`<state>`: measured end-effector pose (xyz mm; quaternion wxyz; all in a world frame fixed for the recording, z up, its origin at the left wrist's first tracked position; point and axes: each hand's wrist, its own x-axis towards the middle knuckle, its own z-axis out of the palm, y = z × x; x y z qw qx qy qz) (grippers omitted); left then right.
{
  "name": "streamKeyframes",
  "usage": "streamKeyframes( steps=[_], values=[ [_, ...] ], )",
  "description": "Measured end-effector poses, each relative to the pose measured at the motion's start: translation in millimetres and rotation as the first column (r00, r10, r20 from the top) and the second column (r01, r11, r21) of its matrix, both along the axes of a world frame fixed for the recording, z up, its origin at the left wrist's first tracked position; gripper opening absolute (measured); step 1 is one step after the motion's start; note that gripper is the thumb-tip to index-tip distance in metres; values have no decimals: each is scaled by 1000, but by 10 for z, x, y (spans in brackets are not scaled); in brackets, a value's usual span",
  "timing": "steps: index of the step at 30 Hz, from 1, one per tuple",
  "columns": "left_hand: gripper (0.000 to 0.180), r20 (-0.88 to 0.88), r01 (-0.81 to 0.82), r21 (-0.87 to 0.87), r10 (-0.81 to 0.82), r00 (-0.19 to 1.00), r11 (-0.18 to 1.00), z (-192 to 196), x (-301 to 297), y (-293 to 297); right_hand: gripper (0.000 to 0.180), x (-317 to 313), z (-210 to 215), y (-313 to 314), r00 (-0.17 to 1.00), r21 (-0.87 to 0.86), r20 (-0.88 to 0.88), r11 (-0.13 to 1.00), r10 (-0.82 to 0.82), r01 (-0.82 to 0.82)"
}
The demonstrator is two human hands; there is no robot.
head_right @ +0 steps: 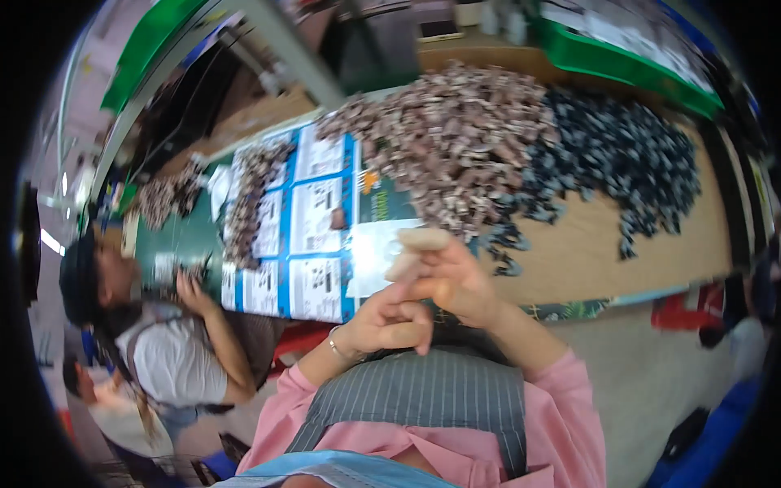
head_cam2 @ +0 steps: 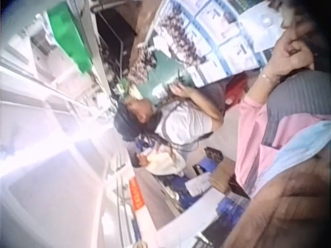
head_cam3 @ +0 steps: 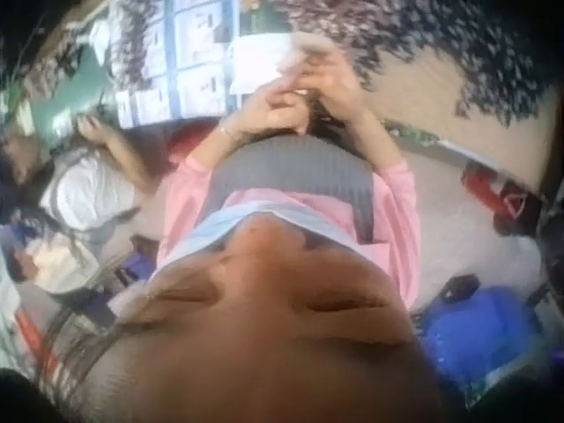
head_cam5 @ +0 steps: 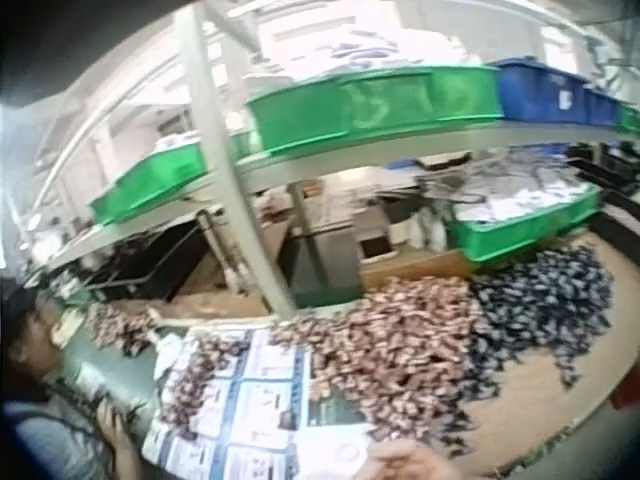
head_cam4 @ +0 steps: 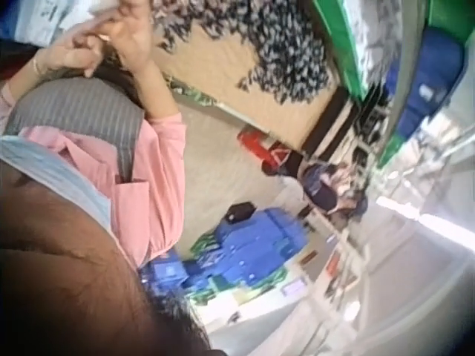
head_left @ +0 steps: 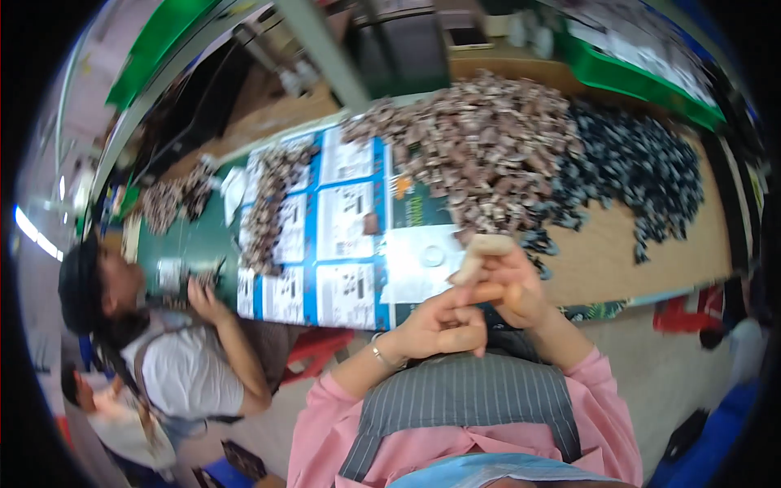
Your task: The person assembles small plastic housings, rubber caps, and small pins by hand at a factory workbench, using an applicator bottle to aid in the assembly.
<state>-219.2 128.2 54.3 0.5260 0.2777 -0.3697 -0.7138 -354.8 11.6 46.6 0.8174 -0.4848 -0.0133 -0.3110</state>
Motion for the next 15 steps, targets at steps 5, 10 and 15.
streamKeyframes(
  steps=[5, 10, 15],
  values=[
    [30, -169, 94, -113, -112, 979, 989, -202, -110, 38, 41, 120, -12, 26, 981, 17, 163, 994, 102, -106],
    [23, 87, 145, -176, -131, 988, 974, -132, -32, 68, 51, 201, 174, 211, 973, 204, 144, 957, 179, -206],
    [20, 146, 383, -157, -362, 921, 911, 8, -39, -112, 62, 238, 191, 204, 936, 184, 211, 929, 281, -321]
  ],
)
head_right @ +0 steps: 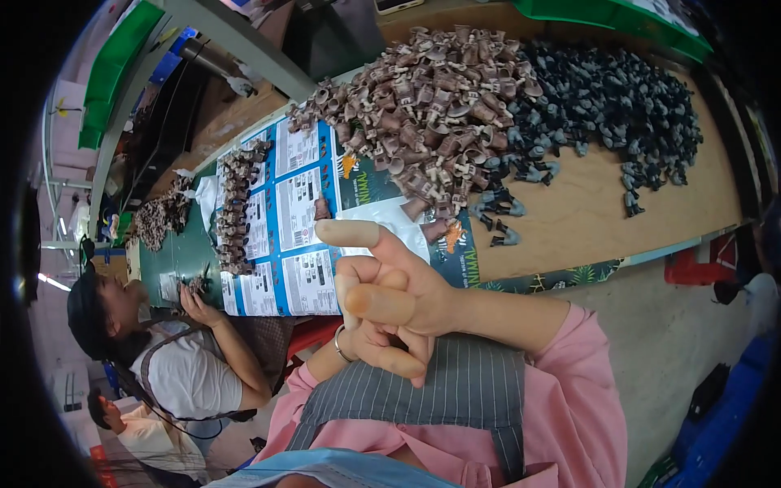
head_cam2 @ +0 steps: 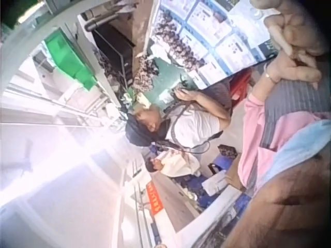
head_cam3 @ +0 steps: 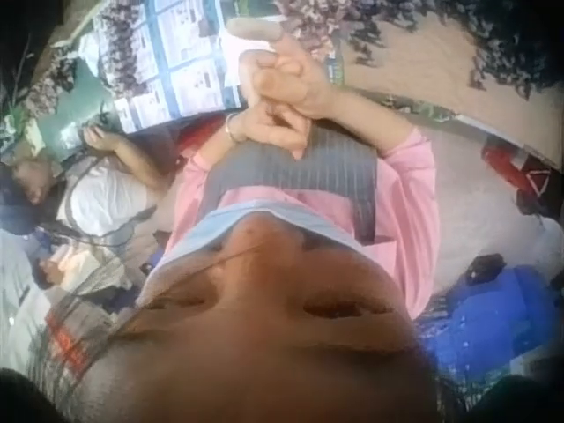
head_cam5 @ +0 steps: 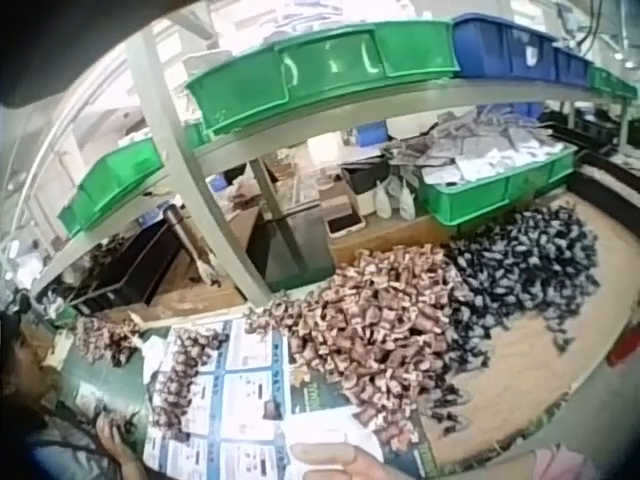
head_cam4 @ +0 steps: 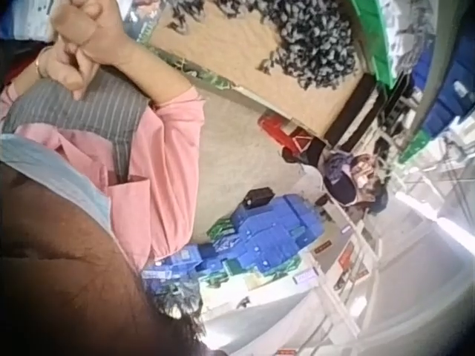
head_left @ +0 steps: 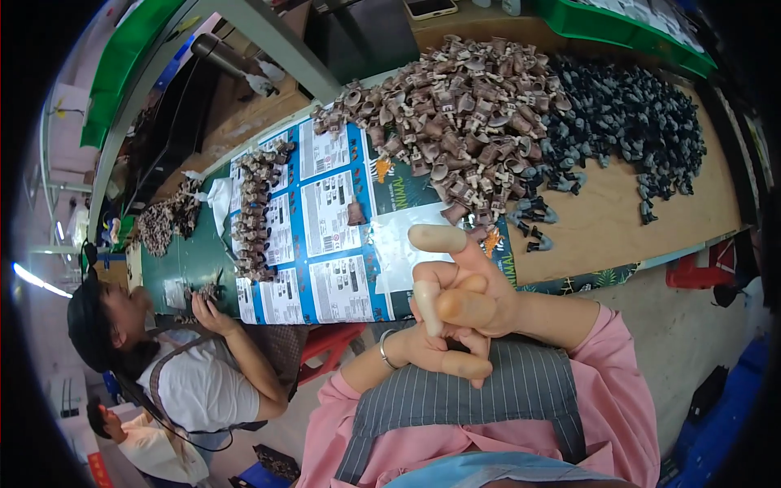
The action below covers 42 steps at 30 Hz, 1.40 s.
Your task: The person assembles small plastic housings, rubber caps, and small pins by hand at a factory workbench, using an applicator bottle to aid in the assembly.
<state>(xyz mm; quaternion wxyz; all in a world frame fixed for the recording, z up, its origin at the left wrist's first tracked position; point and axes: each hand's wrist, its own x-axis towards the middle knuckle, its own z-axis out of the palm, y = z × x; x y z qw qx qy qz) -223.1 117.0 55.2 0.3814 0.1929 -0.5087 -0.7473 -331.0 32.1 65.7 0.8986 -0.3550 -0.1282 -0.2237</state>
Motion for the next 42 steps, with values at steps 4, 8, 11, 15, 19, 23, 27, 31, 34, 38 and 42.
streamKeyframes(
  steps=[4, 8, 11, 15, 19, 23, 27, 31, 34, 38, 42],
  values=[
    [19, -189, 69, 141, -42, 981, 988, -34, -78, 19, 67, -5, -9, -19, 998, 10, -31, 998, -62, 62],
    [25, -179, 39, 217, 1, 984, 975, -54, -96, 2, 71, -80, -126, -30, 994, 49, -96, 998, -45, 50],
    [17, -207, 45, 190, -5, 978, 981, -64, -120, -78, 80, -123, -218, -102, 992, 46, -95, 995, -80, 85],
    [93, -32, -287, 21, 288, 957, 958, 113, -102, -151, 92, -194, -377, -135, 940, 41, -140, 946, -313, 321],
    [109, 127, -673, -521, 828, 546, 524, -11, 13, -146, 75, -361, -508, -217, 844, -75, -211, 869, -492, 488],
    [108, 171, -725, -542, 900, 400, 425, -290, -105, -211, 55, -342, -379, -183, 863, -422, 164, 757, -477, 499],
    [92, -41, -766, -319, 799, 600, 558, -349, -228, -209, 43, -384, -358, -133, 868, -593, 155, 658, -472, 464],
    [81, -130, -763, -591, 903, 410, 262, -512, -307, -152, 41, -279, -277, 4, 882, -481, 124, 749, -456, 455],
    [77, -126, -820, -409, 865, 486, 401, -487, -296, -103, 42, -239, -317, 22, 877, -496, 128, 736, -464, 462],
    [73, -222, -801, -80, 772, 595, 594, -480, -388, -134, 44, -206, -312, 62, 801, -569, 159, 609, -577, 552],
    [72, -143, -817, -150, 806, 575, 557, -533, -292, -196, 43, -171, -321, 29, 786, -551, 81, 630, -613, 548]
  ],
)
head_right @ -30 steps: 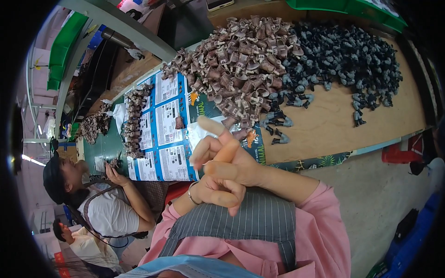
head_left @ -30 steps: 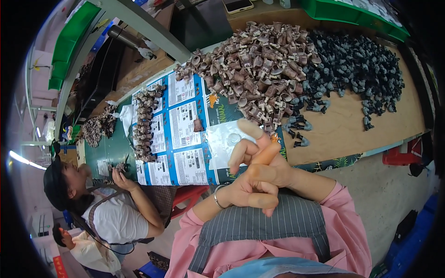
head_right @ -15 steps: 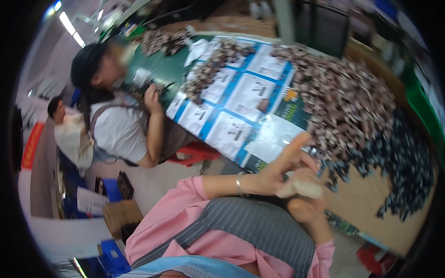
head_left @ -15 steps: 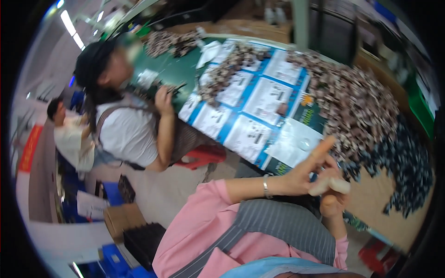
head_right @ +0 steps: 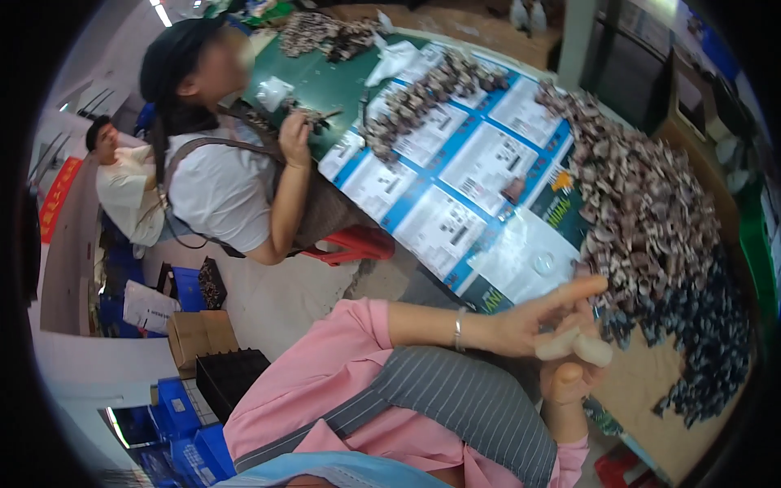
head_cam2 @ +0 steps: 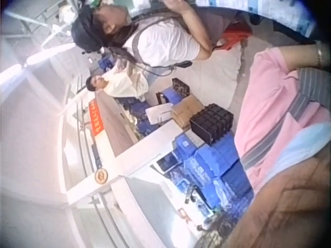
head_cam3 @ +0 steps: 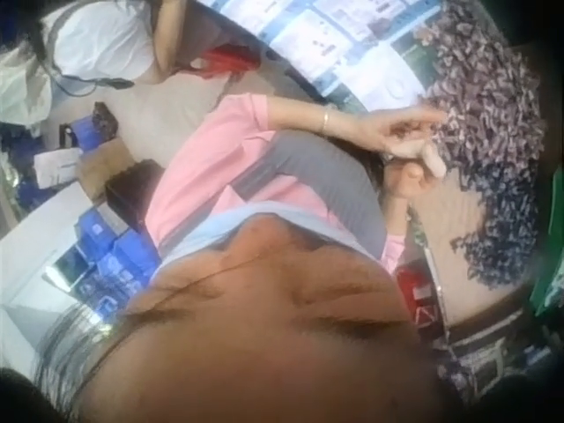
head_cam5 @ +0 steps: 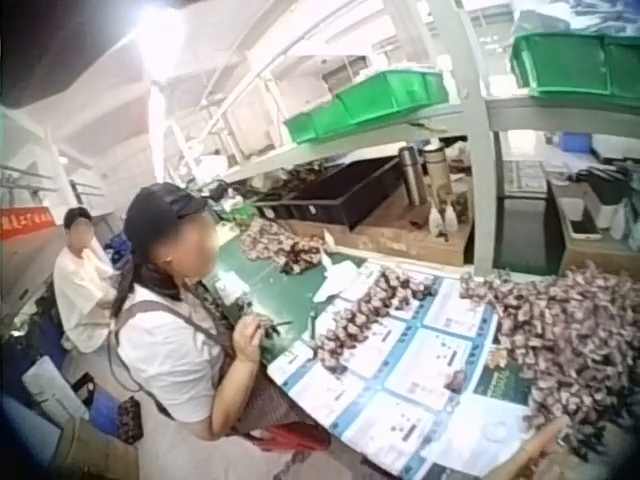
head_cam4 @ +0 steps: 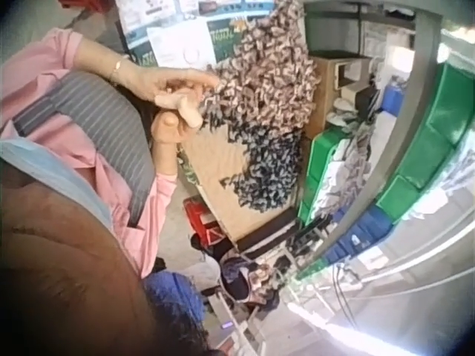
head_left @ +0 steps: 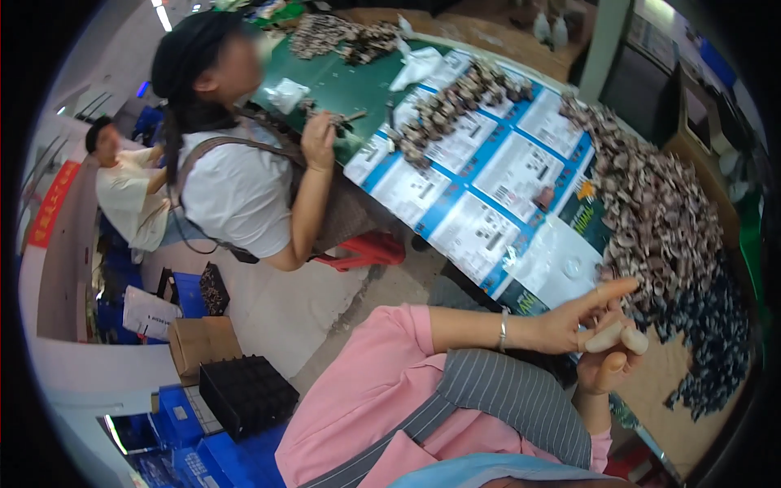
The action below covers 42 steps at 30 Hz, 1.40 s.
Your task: The person assembles small plastic housings, rubber caps, and small pins by hand at a factory workbench, using an applicator bottle to aid in the assembly.
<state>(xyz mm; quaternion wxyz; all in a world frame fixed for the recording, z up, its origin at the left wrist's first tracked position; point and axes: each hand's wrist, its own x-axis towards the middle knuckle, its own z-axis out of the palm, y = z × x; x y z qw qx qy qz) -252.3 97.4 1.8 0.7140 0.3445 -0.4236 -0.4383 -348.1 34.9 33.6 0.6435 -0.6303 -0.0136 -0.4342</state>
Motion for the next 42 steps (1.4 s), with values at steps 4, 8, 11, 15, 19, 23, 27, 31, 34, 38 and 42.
streamKeyframes(
  steps=[4, 8, 11, 15, 19, 23, 27, 31, 34, 38, 42],
  values=[
    [84, 126, -34, 100, 21, 992, 994, 101, 139, 253, 36, -137, 56, -78, 998, -18, 62, 1000, -24, 26],
    [83, 335, -215, 44, 189, 923, 976, -115, 340, 652, 28, -489, -218, -468, 957, -253, -113, 939, -266, 231],
    [74, 512, -383, 111, 277, 813, 917, -239, 574, 914, 22, -734, -334, -606, 845, -263, -370, 916, -385, 302],
    [54, 536, -644, 198, 468, 703, 739, -123, 884, 865, 22, -859, -492, -621, 796, -267, -414, 895, -442, 358],
    [52, 859, -769, 12, 387, 335, 639, -28, 1216, 532, 20, -818, -493, -582, 752, -352, -464, 877, -468, 328],
    [50, 965, -811, 132, 113, 237, 569, 132, 1500, 98, 21, -894, -577, -592, 734, -442, -436, 834, -521, 330],
    [43, 998, -731, -2, 44, 39, 683, 138, 1551, -202, 22, -872, -557, -619, 692, -144, -427, 799, -582, 584],
    [33, 985, -677, 170, -108, 134, 716, 171, 1641, -290, 21, -1011, -462, -710, 628, -304, -325, 707, -707, 638],
    [32, 977, -650, 198, -96, 189, 734, 165, 1717, -269, 22, -1128, -334, -716, 554, -330, -499, 737, -666, 589],
    [36, 723, -637, 461, 154, 673, 618, -65, 1868, 13, 32, -1057, -402, -633, 473, -724, -474, 635, -743, 271],
    [36, 248, -548, 585, 511, 823, 598, -51, 1609, 257, 41, -1046, -415, -521, 476, -827, -409, 537, -778, 167]
  ],
)
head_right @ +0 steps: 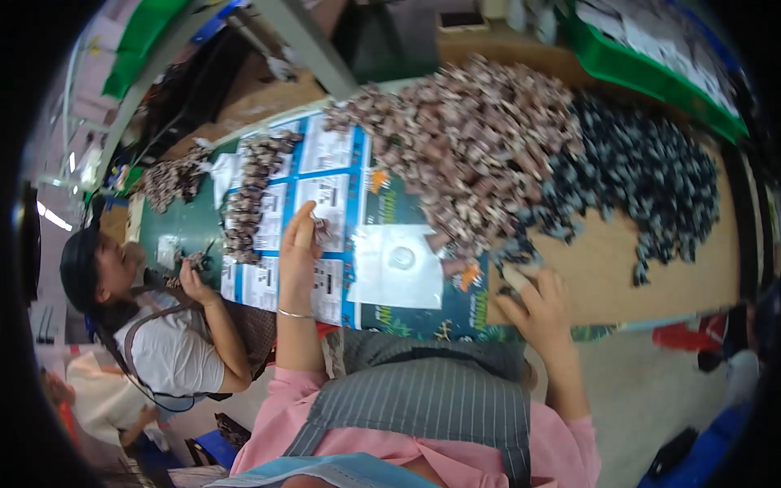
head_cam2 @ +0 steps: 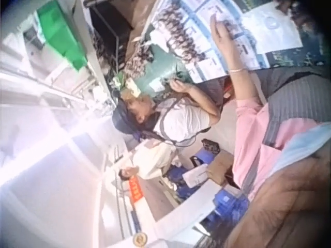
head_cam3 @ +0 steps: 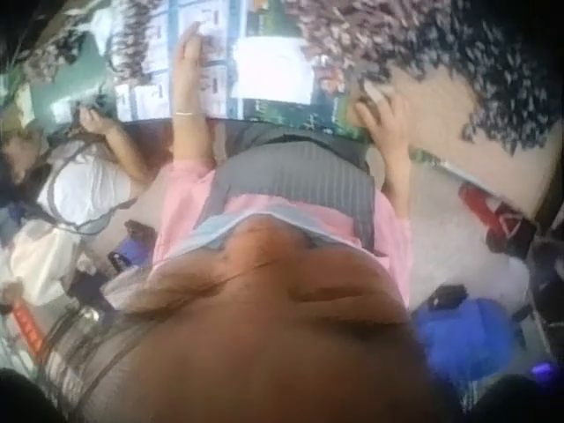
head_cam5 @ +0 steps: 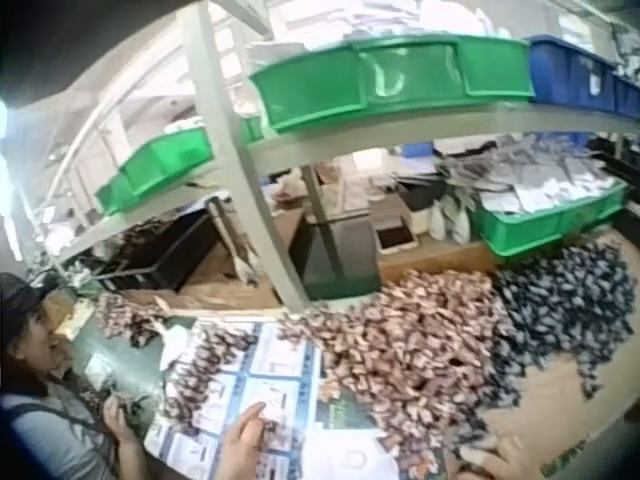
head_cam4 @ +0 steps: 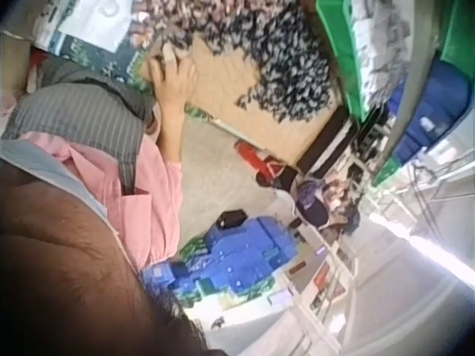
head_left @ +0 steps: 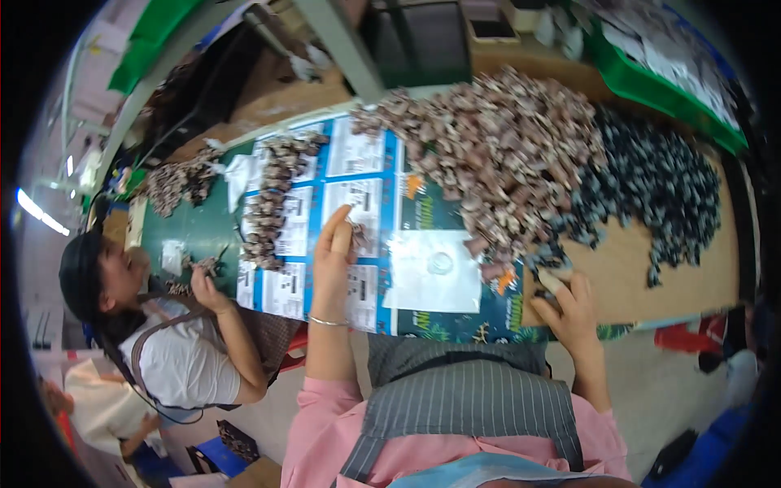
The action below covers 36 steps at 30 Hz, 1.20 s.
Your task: The person assembles small plastic housings, rubber caps, and small pins by hand at a factory workbench, using an applicator bottle to aid in the assembly.
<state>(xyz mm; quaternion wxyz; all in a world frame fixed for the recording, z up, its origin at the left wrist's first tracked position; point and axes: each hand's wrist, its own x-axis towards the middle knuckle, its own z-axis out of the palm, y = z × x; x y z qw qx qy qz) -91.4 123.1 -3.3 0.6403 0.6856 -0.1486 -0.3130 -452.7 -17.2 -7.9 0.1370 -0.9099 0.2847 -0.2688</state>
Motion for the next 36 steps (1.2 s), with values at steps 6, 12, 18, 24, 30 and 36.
streamKeyframes(
  steps=[6, 12, 18, 24, 30, 36],
  values=[
    [41, -413, -26, -516, -223, 883, 856, -52, -17, 305, 37, 86, 173, 43, 984, 2, -89, 988, 154, -154],
    [41, -401, -67, -486, -154, 903, 871, -70, -8, 334, 28, 133, 219, -82, 981, -29, -108, 986, 161, -165],
    [44, -432, -141, -482, -94, 897, 865, -69, -56, 340, 24, 46, 99, -127, 995, 23, 59, 996, 85, -86],
    [46, -326, -80, -407, -63, 943, 910, -21, -133, 300, 18, -52, -35, -79, 897, 565, 387, 824, -213, -47],
    [45, -228, -41, -296, -29, 973, 954, 241, -99, 88, 17, -140, -147, -176, 800, 646, 534, 742, -273, -178],
    [51, 22, 182, -145, -181, 983, 973, 904, 105, -677, 21, -135, -108, -144, 830, 623, 485, 775, -274, -108]
  ],
)
